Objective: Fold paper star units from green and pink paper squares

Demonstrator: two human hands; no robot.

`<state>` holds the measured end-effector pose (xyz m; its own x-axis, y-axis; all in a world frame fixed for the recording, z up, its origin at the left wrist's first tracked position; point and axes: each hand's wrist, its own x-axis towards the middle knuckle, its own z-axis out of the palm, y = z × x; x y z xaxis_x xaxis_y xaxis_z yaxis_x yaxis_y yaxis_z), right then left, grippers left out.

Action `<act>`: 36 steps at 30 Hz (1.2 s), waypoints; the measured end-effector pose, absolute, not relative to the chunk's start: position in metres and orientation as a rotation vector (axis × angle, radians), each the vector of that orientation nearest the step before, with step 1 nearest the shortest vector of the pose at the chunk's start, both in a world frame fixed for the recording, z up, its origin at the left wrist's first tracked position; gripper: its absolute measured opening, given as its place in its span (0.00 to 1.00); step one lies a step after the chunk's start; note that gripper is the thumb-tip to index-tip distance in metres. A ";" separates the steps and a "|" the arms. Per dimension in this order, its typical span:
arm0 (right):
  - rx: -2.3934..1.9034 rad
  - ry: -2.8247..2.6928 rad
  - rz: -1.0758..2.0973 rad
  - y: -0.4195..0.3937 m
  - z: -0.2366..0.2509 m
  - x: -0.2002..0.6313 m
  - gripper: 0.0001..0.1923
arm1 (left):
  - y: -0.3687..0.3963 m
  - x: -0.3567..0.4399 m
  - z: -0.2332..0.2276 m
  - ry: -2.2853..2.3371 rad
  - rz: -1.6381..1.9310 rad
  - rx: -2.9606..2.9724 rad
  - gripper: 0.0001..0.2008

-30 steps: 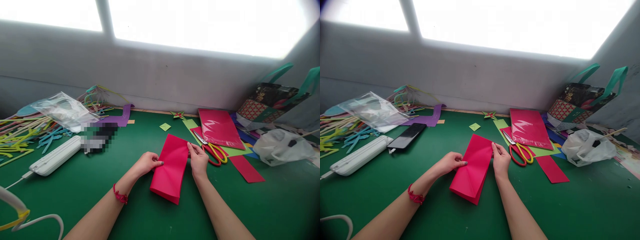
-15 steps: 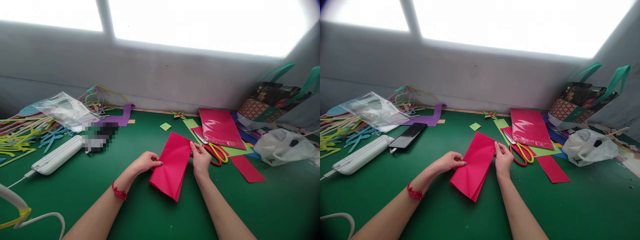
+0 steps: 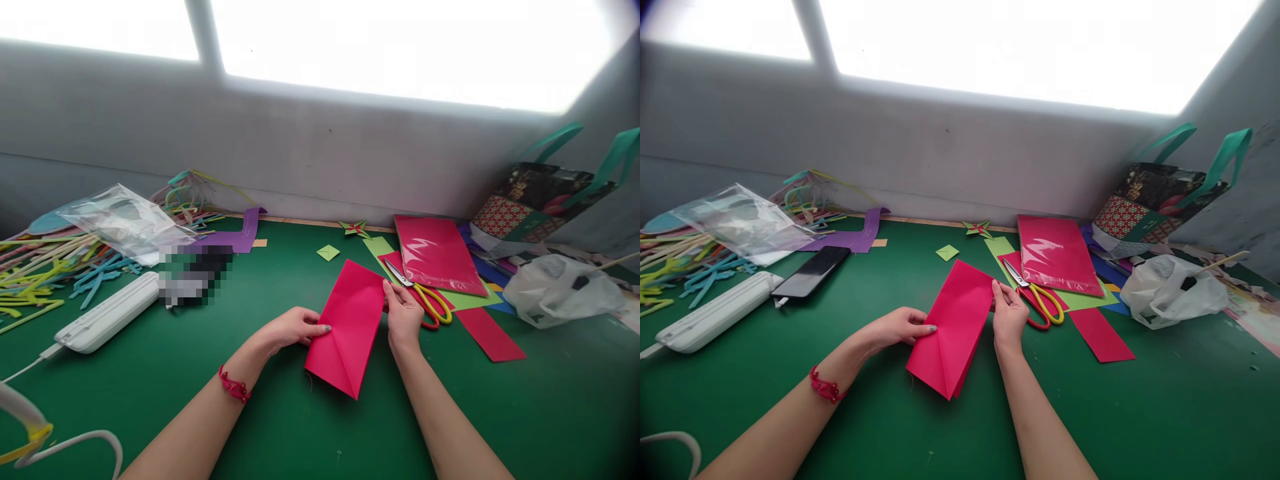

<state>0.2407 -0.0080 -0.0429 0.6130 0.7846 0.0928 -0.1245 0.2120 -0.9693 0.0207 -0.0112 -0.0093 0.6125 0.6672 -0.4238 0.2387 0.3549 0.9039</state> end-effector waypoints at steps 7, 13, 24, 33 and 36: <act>-1.172 -0.672 0.736 -0.008 -0.040 0.243 0.17 | -0.011 0.028 -0.016 1.072 0.360 1.215 0.15; -1.179 -0.676 0.780 -0.010 -0.034 0.242 0.16 | -0.010 0.026 -0.014 1.136 0.405 1.364 0.19; -1.198 -0.697 0.829 -0.011 -0.034 0.239 0.15 | -0.011 0.018 -0.008 1.134 0.367 1.481 0.16; -1.225 -0.889 1.024 -0.019 -0.024 0.226 0.13 | -0.019 0.034 0.009 0.839 0.734 1.136 0.19; -1.233 -0.932 1.080 -0.022 -0.023 0.219 0.14 | -0.016 0.037 0.000 0.909 0.820 1.065 0.19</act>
